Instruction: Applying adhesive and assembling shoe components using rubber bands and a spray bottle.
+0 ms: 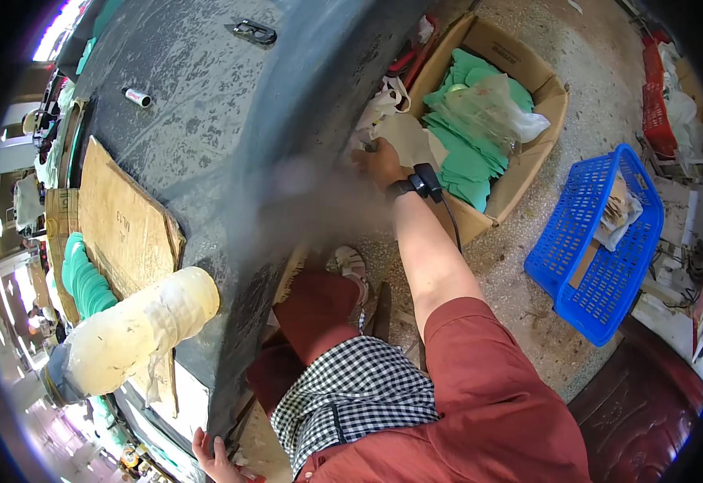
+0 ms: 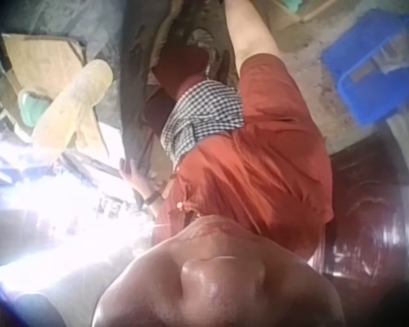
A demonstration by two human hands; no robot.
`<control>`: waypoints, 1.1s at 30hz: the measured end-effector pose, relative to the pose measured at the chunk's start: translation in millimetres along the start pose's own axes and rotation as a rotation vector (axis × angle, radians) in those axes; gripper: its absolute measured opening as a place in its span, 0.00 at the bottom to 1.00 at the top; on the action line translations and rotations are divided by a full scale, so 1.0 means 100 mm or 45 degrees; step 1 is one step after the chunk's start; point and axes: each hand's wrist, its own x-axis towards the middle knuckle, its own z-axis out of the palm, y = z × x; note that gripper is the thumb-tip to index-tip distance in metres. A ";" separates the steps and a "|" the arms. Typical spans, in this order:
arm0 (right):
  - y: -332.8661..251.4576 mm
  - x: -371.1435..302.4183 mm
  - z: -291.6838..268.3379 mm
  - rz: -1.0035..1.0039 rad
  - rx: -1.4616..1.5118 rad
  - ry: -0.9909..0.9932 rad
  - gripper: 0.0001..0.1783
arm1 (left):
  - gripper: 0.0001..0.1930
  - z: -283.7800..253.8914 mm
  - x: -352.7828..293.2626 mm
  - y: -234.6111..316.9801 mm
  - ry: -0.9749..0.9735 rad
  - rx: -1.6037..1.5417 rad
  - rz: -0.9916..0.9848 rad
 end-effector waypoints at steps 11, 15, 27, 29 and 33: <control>-0.77 -1.36 -0.31 0.215 0.786 -0.022 0.26 | 0.18 -0.63 0.52 -0.65 0.315 0.007 0.450; -1.37 -2.14 -0.40 0.107 0.893 -0.338 0.21 | 0.18 -0.75 0.68 -0.62 0.302 -0.258 0.580; -2.92 -3.17 0.34 -0.325 0.468 -0.355 0.21 | 0.17 -0.97 0.73 -0.87 0.286 -0.814 0.549; -3.03 -3.18 0.38 -0.365 0.475 -0.335 0.20 | 0.17 -0.92 0.75 -0.94 0.261 -0.893 0.545; -3.13 -3.07 0.43 -0.543 0.589 -0.508 0.17 | 0.15 -0.87 0.72 -1.06 0.104 -1.165 0.441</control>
